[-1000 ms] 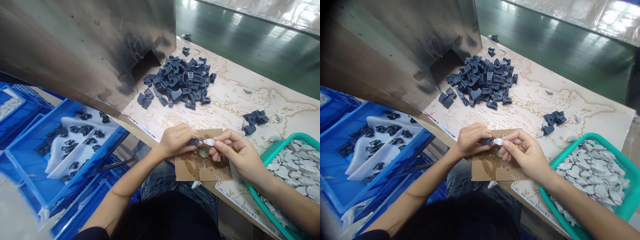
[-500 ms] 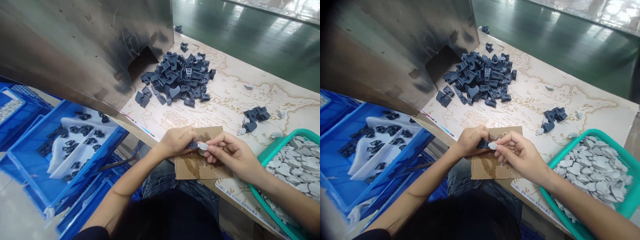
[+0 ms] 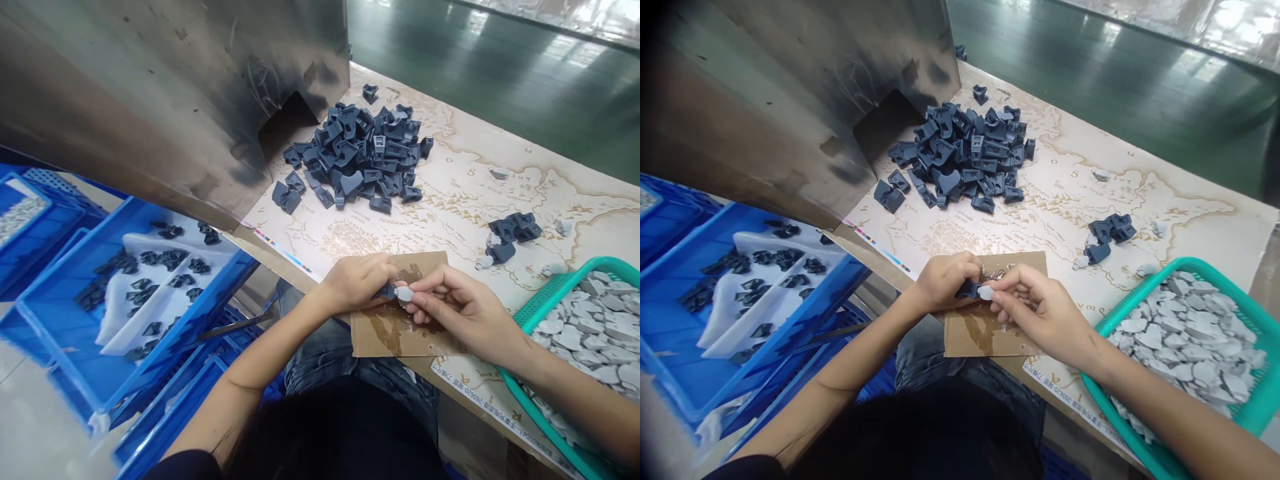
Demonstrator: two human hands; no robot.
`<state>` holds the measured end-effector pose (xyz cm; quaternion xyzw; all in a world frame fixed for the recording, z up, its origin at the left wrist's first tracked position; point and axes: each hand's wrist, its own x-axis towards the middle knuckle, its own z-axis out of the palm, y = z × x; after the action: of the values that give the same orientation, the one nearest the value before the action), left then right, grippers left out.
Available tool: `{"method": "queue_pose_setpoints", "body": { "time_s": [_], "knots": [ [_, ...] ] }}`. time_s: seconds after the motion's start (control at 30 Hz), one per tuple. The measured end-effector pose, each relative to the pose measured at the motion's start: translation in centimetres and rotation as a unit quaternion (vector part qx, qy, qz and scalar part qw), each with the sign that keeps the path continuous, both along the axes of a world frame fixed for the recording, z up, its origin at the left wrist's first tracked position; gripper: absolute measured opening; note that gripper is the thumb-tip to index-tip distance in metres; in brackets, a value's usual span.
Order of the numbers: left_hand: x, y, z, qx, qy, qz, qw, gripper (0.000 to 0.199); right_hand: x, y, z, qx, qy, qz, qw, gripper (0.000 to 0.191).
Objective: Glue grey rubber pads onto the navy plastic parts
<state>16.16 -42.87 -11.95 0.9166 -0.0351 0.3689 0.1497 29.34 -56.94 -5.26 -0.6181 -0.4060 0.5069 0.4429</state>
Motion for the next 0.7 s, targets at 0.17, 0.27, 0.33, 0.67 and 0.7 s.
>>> {"method": "queue_pose_setpoints", "body": {
  "time_s": [0.17, 0.27, 0.33, 0.67, 0.7],
  "knots": [
    [0.01, -0.11, 0.24, 0.028, -0.005, 0.008, 1.0, 0.019, 0.06, 0.2, 0.39, -0.021, -0.004, 0.018, 1.0, 0.026],
    [0.0, -0.19, 0.36, 0.04, 0.001, 0.002, 0.999, 0.018, 0.12, 0.32, 0.47, -0.03, -0.013, 0.033, 0.999, 0.023],
    [-0.02, -0.18, 0.36, 0.046, 0.009, -0.001, 0.999, 0.018, 0.12, 0.35, 0.4, -0.032, -0.026, 0.034, 0.999, 0.022],
    [0.08, -0.16, 0.53, 0.084, 0.013, -0.007, 0.996, 0.028, 0.33, 0.25, 0.16, -0.024, -0.1, 0.065, 0.993, 0.019],
    [0.12, -0.19, 0.53, 0.089, 0.015, -0.008, 0.996, 0.03, 0.33, 0.26, 0.15, -0.03, -0.102, 0.07, 0.992, 0.02]
  ]
}}
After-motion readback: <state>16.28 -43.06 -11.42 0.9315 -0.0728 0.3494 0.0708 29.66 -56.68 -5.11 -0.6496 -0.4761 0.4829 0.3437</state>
